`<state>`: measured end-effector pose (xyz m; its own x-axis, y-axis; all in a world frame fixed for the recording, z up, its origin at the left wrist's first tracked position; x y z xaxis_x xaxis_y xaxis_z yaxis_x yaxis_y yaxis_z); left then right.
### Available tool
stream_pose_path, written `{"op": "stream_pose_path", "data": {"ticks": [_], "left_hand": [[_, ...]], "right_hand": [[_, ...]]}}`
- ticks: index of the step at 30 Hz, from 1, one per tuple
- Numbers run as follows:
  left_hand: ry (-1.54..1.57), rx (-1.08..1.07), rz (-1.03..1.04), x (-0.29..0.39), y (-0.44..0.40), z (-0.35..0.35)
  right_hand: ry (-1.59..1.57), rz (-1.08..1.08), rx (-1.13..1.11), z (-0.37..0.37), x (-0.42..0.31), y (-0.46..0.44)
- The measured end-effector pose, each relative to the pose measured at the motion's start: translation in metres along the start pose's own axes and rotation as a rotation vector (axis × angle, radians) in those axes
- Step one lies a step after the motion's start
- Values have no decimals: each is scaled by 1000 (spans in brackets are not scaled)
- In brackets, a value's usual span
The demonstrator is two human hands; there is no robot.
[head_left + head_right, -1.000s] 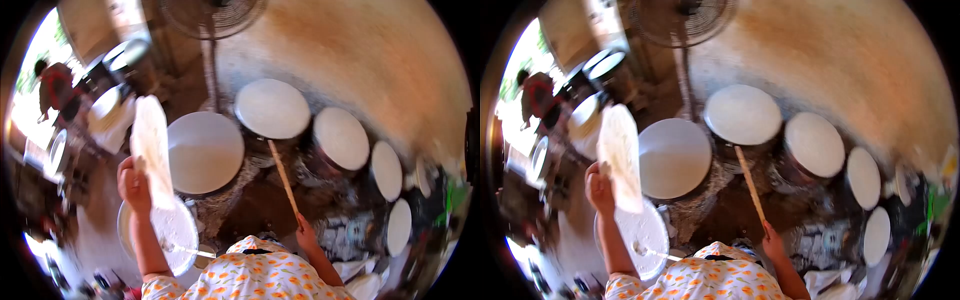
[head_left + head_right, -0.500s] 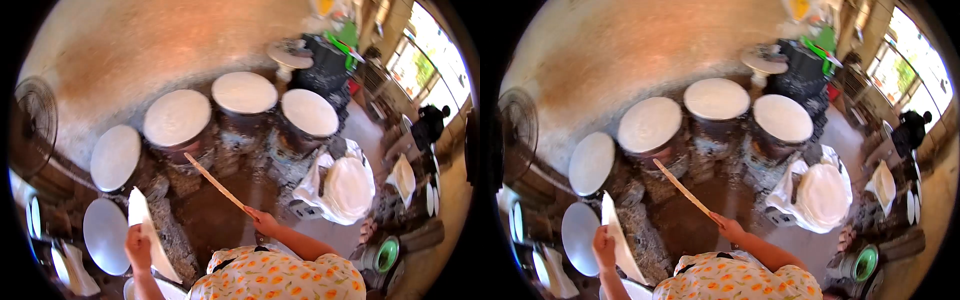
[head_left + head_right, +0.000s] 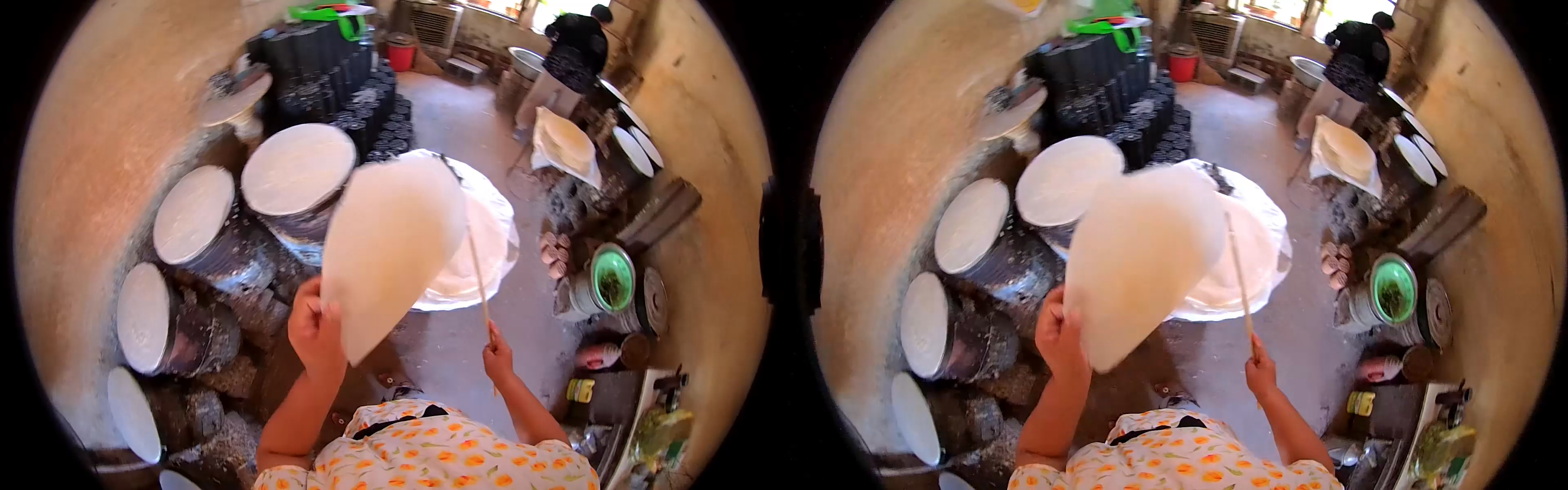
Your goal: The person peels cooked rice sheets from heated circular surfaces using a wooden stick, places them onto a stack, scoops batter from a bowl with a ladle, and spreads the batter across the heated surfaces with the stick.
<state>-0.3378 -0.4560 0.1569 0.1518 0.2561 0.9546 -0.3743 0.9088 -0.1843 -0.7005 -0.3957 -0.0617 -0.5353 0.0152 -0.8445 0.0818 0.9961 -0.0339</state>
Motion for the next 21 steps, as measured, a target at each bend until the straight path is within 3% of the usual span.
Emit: {"op": "stream_pose_path", "data": {"ticks": [3, 5, 7, 9, 11, 13, 17, 19, 20, 21], "left_hand": [[236, -14, -99, -52, -40, 52], [339, -37, -166, -104, -57, 75], [377, 83, -292, -175, -70, 88], [269, 87, -408, -247, -72, 90], [156, 104, -518, -302, -67, 89], [169, 39, -888, -348, -52, 87], [64, 24, -1018, -370, -42, 69], [-89, -48, -1145, -343, -35, 54], [106, -80, -1133, -347, -28, 33], [-29, -54, -1083, -317, -18, 22]], "right_hand": [[28, 89, 216, -41, 47, 37], [51, -4, 427, -54, 78, 67], [139, 30, 438, -63, 91, 95], [-22, 351, 384, -65, 85, 119], [-17, 371, 395, -61, 91, 138], [-13, 388, 391, -59, 88, 146], [-38, 356, 355, -52, 74, 130], [-26, 327, 290, -47, 60, 107], [-7, 254, 240, -45, 47, 90], [8, 173, 176, -38, 37, 73]]}}
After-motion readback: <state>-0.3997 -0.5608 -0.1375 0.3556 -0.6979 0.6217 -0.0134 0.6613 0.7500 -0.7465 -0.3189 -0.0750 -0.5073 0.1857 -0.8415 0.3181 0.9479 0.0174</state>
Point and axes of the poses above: each hand's wrist, its own y-axis away from the middle knuckle, its own z-axis out of the palm, x = y × z, the point moved 4 cm from there along -y, towards the middle knuckle, and after that the axes turned 13 degrees about -z, right-handed, at the moved point
